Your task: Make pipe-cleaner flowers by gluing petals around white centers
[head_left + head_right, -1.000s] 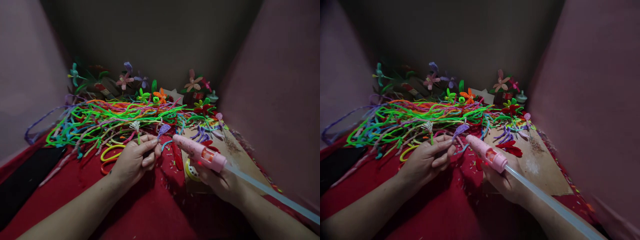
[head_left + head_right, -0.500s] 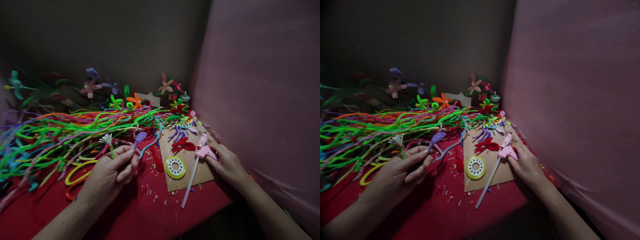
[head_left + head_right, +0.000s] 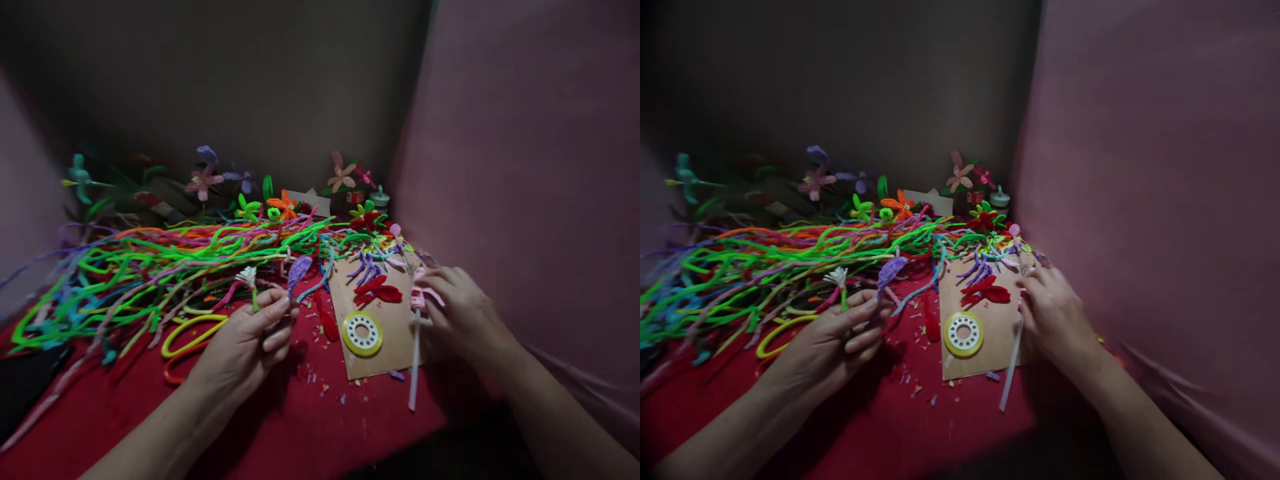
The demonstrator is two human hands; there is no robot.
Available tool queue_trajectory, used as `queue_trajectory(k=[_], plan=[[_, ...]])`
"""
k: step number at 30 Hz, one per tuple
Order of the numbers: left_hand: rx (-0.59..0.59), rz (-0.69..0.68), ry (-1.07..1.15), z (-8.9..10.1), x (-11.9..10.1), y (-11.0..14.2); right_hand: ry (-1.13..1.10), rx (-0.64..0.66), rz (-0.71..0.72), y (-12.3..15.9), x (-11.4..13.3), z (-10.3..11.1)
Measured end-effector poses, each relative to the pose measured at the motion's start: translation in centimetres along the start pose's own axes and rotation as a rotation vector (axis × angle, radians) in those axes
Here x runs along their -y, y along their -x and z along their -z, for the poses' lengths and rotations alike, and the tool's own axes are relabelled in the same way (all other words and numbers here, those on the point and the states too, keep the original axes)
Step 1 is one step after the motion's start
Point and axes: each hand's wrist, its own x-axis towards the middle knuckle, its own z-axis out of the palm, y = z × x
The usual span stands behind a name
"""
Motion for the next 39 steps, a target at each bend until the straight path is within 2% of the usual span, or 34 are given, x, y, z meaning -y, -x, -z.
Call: queue_trajectory(k=[1, 2, 4, 6, 8, 10, 16, 19, 24, 27, 34, 39], plan=[[0.008, 0.008, 0.016, -0.1, 0.1, 0.1, -0.213, 0.053, 0.049, -0.5, 1.9, -0.1], [0.015, 0.02, 0.026, -0.2, 0.2, 0.1, -0.442, 0.168, 0.043, -1.0, 3.9, -0.4], [0.025, 0.033, 0.037, -0.3, 0.4, 0.2, -0.857, 0.394, -0.131, -2.0, 7.3, -1.6], [0.035, 0.036, 0.034, -0.5, 0.5, 0.3, -1.248, 0.478, -0.357, -2.9, 9.9, -3.2], [0.044, 0.029, 0.029, -0.5, 0.5, 0.3, -1.533, 0.489, -0.441, -3.5, 11.5, -4.7], [0.055, 0.02, 0.031, -0.5, 0.6, 0.4, -1.678, 0.477, -0.46, -3.8, 12.3, -5.7], [0.083, 0.024, -0.031, -0.5, 1.0, 0.5, -1.797, 0.403, -0.44, -3.8, 12.6, -6.4], [0.052, 0.004, -0.097, -0.8, 0.9, 0.6, -1.794, 0.309, -0.469, -4.1, 12.2, -6.3], [-0.032, -0.143, -0.23, -0.9, 0.6, 0.6, -1.793, 0.188, -0.547, -4.5, 11.6, -6.0], [-0.037, -0.215, -0.31, -0.8, 0.8, 0.5, -1.79, 0.193, -0.547, -4.1, 11.4, -6.2], [-0.092, -0.245, -0.249, -1.0, 0.7, 0.6, -1.77, 0.226, -0.547, -3.2, 12.1, -6.2], [-0.067, -0.236, -0.231, -1.1, 0.7, 0.6, -1.778, 0.225, -0.527, -3.0, 12.7, -6.0]])
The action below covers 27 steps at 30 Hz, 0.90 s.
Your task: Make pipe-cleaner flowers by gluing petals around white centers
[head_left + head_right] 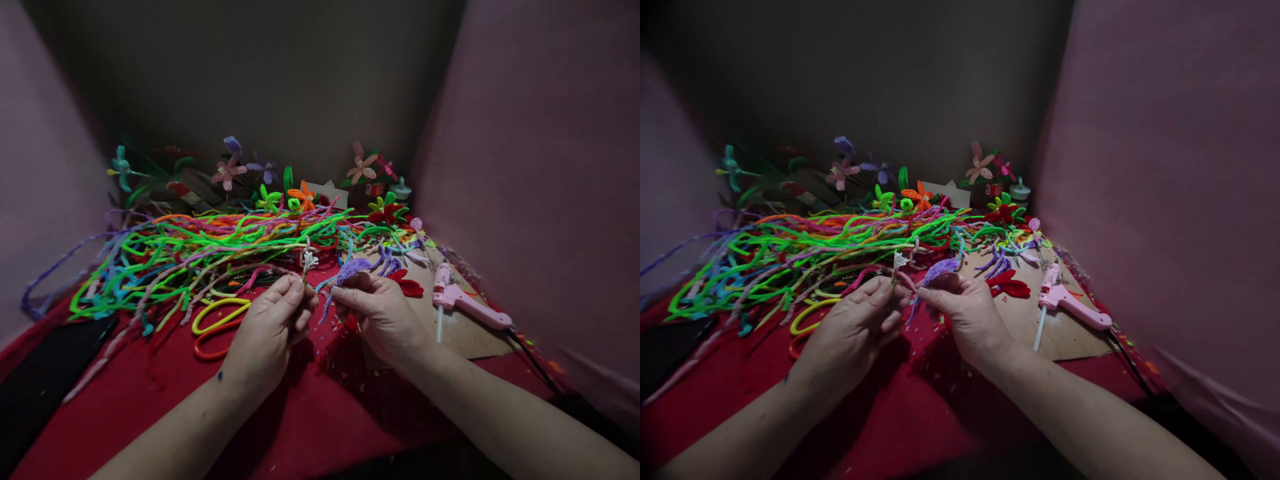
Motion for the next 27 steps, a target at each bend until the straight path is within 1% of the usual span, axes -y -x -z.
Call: queue_trajectory(k=[4, 7, 10, 13, 18, 27], plan=[[-0.02, -0.022, -0.005, -0.2, 0.19, 0.07, -0.012, 0.014, 0.001, 0.1, 0.01, -0.28], [-0.031, -0.002, -0.023, -0.38, 0.28, 0.19, -0.015, 0.024, -0.003, 0.18, 0.09, -0.39], [-0.03, 0.007, 0.014, -0.39, 0.35, 0.22, -0.017, 0.036, 0.003, 0.24, 0.16, -0.41], [-0.033, 0.016, 0.034, -0.25, 0.47, 0.17, -0.009, 0.032, 0.001, 0.28, 0.15, -0.39], [-0.043, 0.018, 0.004, -0.13, 0.69, 0.14, -0.024, 0.019, -0.012, 0.3, 0.13, -0.41], [-0.009, 0.015, -0.013, -0.29, 0.8, 0.2, -0.015, 0.011, 0.007, 0.33, 0.11, -0.16]])
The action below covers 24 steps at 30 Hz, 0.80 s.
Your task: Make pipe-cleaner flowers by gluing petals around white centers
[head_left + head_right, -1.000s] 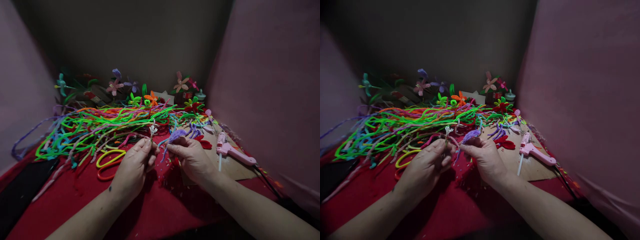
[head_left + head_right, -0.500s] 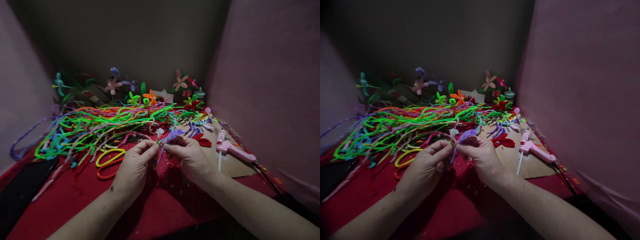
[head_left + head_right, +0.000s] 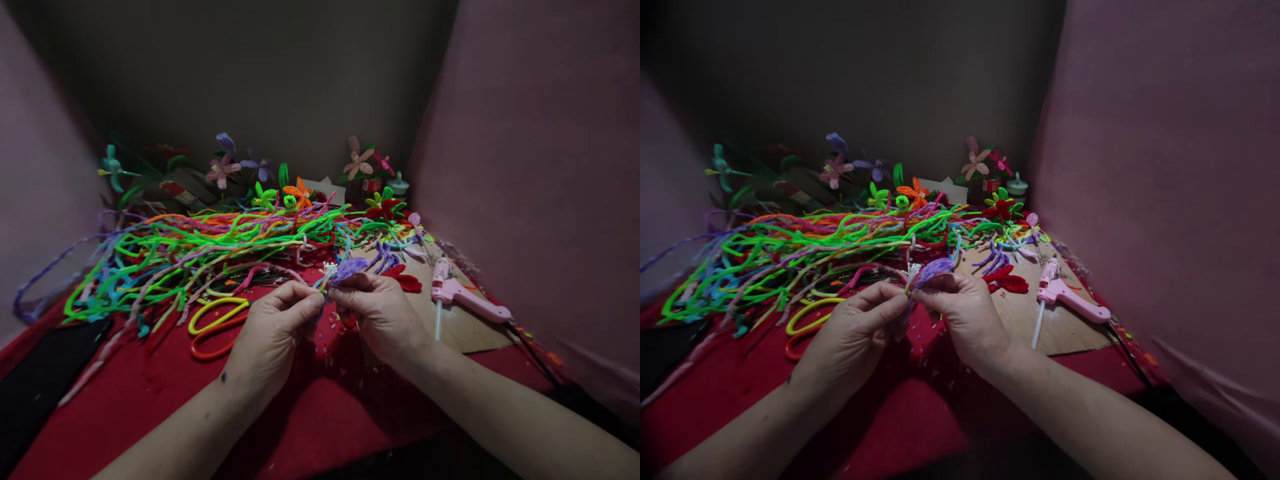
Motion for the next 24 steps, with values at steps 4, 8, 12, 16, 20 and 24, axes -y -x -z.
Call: queue_trajectory(k=[4, 8, 12, 16, 20, 24], plan=[[0.01, -0.008, -0.024, -0.02, 0.07, -0.08, 0.039, -0.023, 0.01, 0.02, -0.1, 0.18], [0.006, -0.008, -0.026, -0.18, -0.04, -0.05, 0.017, -0.055, -0.006, 0.02, -0.05, 0.18], [0.015, -0.008, -0.019, -0.4, -0.13, -0.02, -0.024, -0.054, -0.003, -0.02, -0.01, -0.03], [0.032, 0.019, 0.008, -0.61, -0.1, -0.01, -0.031, -0.042, 0.02, -0.05, -0.26, 0.06], [0.088, 0.088, 0.08, -0.6, -0.14, -0.01, -0.038, -0.014, 0.021, 0.0, -0.3, 0.2], [0.141, 0.177, 0.114, -0.17, -0.29, 0.0, -0.058, 0.041, 0.006, -0.02, -0.14, 0.23]])
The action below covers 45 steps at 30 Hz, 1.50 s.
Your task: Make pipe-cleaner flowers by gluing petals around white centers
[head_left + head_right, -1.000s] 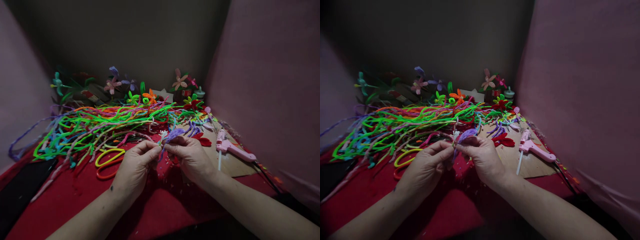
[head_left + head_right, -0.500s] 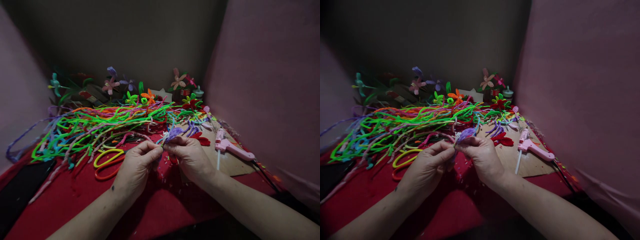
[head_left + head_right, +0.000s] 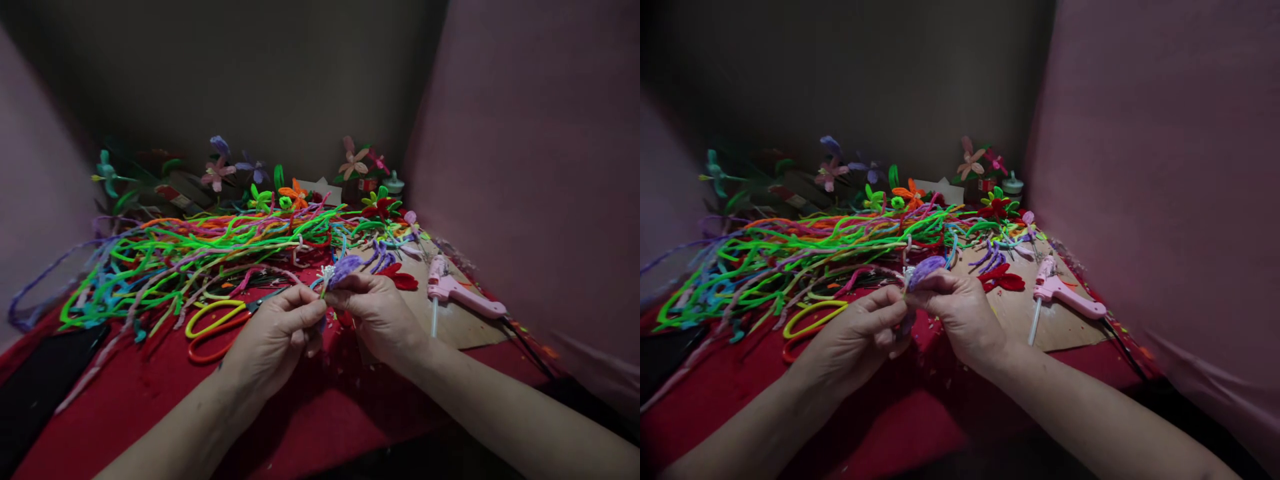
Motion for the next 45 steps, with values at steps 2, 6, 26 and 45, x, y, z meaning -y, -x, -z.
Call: queue_trajectory(k=[2, 6, 26, 45], plan=[[0.01, 0.051, 0.009, 0.2, -0.1, 0.1, 0.0, 0.034, -0.004, 0.0, 0.0, 0.0], [0.005, 0.108, -0.026, 0.2, -0.4, 0.1, 0.006, 0.108, -0.041, -0.1, 0.3, 0.2], [-0.013, 0.147, -0.073, -0.3, -0.6, 0.2, -0.067, 0.144, -0.084, 0.2, 1.1, 0.0], [-0.048, 0.016, -0.023, 1.1, -0.9, -0.5, 1.76, -0.285, 0.164, -6.0, 9.0, 7.9]])
